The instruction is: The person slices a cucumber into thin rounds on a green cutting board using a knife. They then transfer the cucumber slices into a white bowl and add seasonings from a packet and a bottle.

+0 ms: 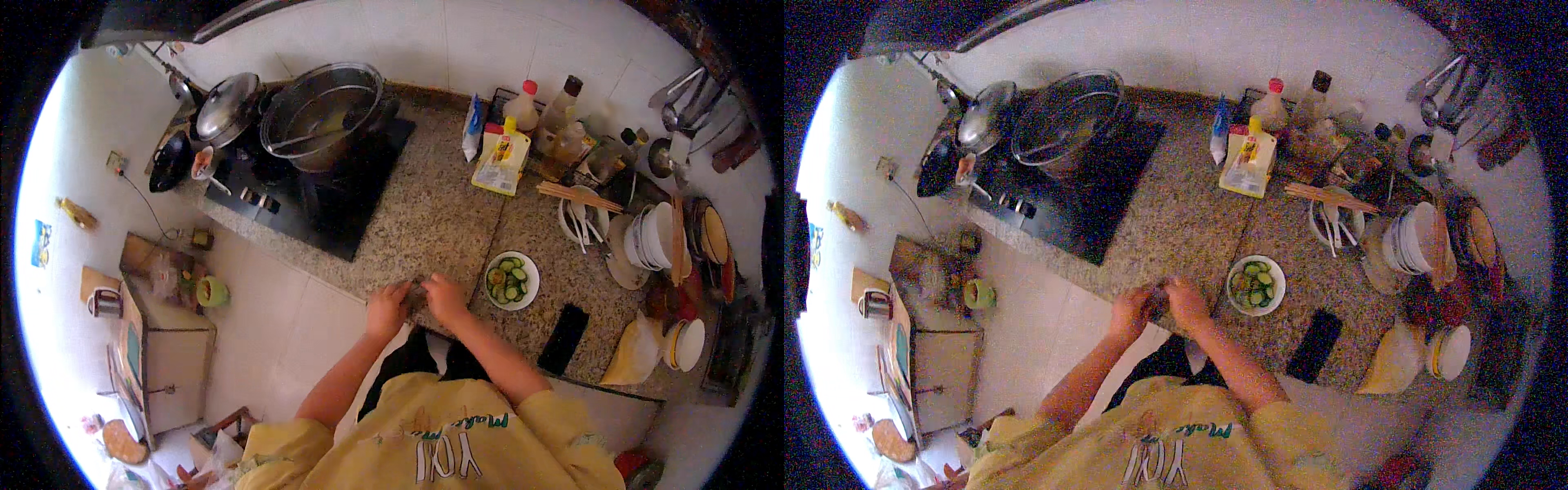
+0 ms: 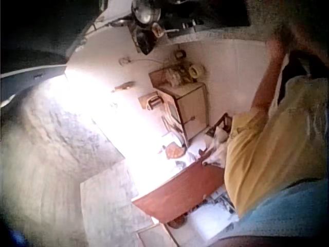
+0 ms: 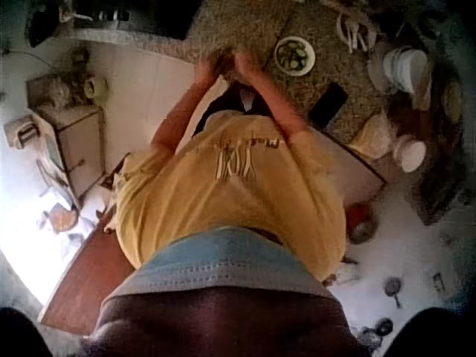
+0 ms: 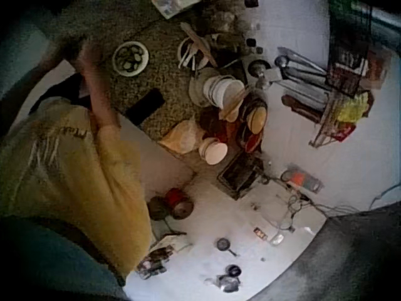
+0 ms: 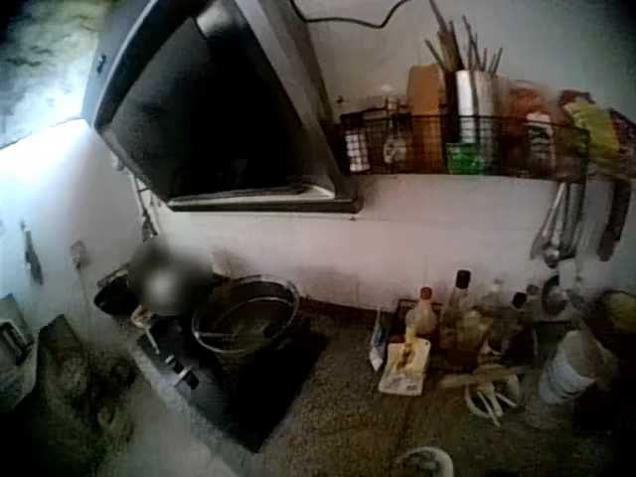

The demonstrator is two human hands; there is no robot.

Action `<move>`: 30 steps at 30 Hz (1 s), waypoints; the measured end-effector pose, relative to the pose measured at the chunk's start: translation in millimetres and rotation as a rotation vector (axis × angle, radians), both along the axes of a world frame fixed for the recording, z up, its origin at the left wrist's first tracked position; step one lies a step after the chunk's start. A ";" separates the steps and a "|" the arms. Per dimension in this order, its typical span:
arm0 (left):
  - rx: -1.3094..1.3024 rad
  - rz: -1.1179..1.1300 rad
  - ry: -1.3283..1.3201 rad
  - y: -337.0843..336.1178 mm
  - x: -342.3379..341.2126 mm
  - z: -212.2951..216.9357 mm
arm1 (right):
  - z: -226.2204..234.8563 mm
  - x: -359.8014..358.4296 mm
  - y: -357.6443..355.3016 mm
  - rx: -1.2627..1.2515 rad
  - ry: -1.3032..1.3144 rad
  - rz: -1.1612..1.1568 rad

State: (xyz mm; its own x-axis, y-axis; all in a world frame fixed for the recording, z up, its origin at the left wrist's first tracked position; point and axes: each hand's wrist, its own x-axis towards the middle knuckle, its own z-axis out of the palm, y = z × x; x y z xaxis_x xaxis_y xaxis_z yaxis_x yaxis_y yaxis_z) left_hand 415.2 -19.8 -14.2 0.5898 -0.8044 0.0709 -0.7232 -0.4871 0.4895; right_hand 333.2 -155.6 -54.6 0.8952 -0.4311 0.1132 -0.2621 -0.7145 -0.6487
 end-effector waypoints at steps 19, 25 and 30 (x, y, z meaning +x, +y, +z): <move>-0.208 0.197 -0.121 56.3 231.5 5.4 | 74.2 -98.6 -2.7 0.208 -0.153 -0.626; -0.294 0.068 -0.242 -9.3 142.4 11.7 | 99.4 -138.8 -40.8 0.167 -0.116 -0.909; -0.485 -0.089 0.595 -41.1 41.8 -39.4 | 134.3 -125.6 -144.2 -0.182 -0.247 -0.726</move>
